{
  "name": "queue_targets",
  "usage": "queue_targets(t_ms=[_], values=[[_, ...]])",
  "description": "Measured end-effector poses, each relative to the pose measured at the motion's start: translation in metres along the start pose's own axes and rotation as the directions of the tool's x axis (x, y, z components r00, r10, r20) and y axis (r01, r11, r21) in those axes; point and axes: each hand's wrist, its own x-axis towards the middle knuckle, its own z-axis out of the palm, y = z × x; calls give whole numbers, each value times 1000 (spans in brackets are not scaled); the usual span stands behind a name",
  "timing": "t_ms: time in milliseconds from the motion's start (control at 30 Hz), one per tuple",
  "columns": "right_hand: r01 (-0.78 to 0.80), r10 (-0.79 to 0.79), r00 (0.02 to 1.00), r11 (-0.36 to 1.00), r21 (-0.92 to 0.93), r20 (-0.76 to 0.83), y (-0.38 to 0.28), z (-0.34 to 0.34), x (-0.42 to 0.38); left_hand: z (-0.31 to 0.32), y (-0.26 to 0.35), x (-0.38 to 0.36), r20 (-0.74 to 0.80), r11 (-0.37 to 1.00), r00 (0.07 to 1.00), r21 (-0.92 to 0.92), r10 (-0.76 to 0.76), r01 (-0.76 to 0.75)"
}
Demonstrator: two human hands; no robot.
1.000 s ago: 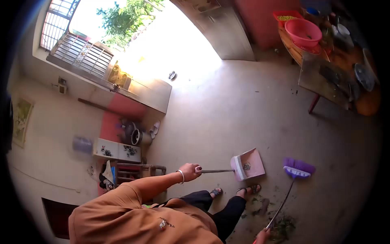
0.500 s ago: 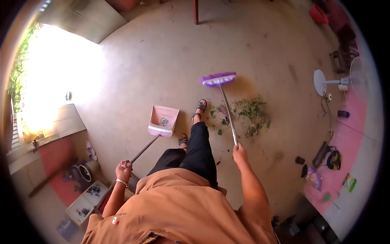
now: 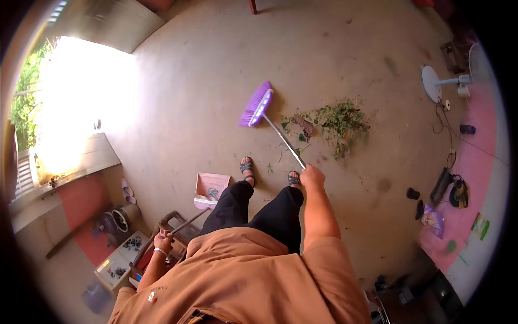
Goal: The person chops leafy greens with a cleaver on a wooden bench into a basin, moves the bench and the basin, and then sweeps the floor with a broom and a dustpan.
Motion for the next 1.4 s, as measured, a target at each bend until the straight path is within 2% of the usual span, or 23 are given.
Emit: queue_targets(t_ms=[33, 67, 167, 233, 300, 367, 433, 467, 500, 567, 633, 700, 767, 800, 867, 933, 1000, 1033, 1067, 1133, 1200, 1300, 1400], values=[[-46, 46, 999, 999, 26, 25, 38, 5, -7, 9, -14, -4, -15, 1000, 1000, -2, -20, 20], [-79, 79, 997, 997, 6, 16, 74, 1, -21, 11, 4, -27, 18, 989, 989, -43, -144, 144], [-176, 177, 984, 984, -14, 28, 155, -24, -63, 52, -67, -29, -74, 993, 995, -96, -73, 65], [-111, 111, 994, 993, -30, 14, 195, -35, -83, 71, -76, -57, -30, 974, 983, -147, -181, 174], [-17, 16, 1000, 999, -32, -23, 229, -21, -104, 89, -94, -89, -113, 951, 957, -188, -269, 245], [89, -91, 995, 996, -31, -48, 233, -16, -110, 110, -114, -121, -152, 949, 963, -264, -220, 175], [200, -200, 980, 980, 17, 4, 198, -14, -117, 127, -123, -155, -206, 962, 969, -262, -138, 81], [260, -258, 964, 965, -36, 60, 174, -15, -115, 128, -100, -180, -201, 932, 977, -362, -67, -11], [321, -310, 943, 943, -83, 121, 146, -15, -111, 136, -109, -191, -118, 872, 959, -455, -258, 179], [450, -416, 886, 879, -156, 206, 97, 6, -97, 143, -109, -225, -113, 850, 956, -494, -272, 184], [592, -556, 804, 784, -189, 212, 50, 41, -79, 159, -141, -247, -122, 873, 976, -476, -183, 104], [707, -657, 705, 679, -198, 266, 3, 75, -65, 175, -153, -277, -135, 825, 960, -549, -246, 135], [792, -742, 611, 573, -212, 277, -41, 113, -54, 168, -125, -311, -42, 793, 932, -540, -361, 283], [800, -750, 600, 562, -210, 279, -60, 124, -49, 174, -131, -318, -21, 780, 933, -555, -360, 289], [739, -648, 673, 558, -378, 357, -86, 140, -38, 193, -148, -333, 35, 743, 930, -592, -365, 313], [692, -628, 713, 555, -462, 313, -72, 160, -3, 208, -161, -336, 48, 730, 931, -606, -361, 314], [636, -587, 768, 649, -417, 259, -16, 131, 8, 214, -164, -349, 79, 759, 925, -547, -373, 353], [641, -613, 763, 681, -355, 202, 16, 100, -7, 216, -167, -350, 149, 707, 881, -544, -449, 452], [575, -572, 810, 734, -362, 127, 59, 92, -2, 222, -173, -350, 161, 703, 880, -545, -447, 457], [434, -435, 895, 801, -412, 98, 141, 68, -8, 235, -194, -351, 170, 696, 884, -558, -436, 451], [207, -208, 978, 929, -308, 29, 221, 56, -17, 246, -217, -350, 194, 698, 876, -539, -442, 471], [159, -200, 977, 913, -376, -72, 275, 25, -70, 255, -239, -355, 209, 714, 880, -520, -425, 469], [192, -249, 965, 881, -432, -79, 295, 13, -130, 265, -276, -371, 248, 689, 897, -576, -366, 440]])
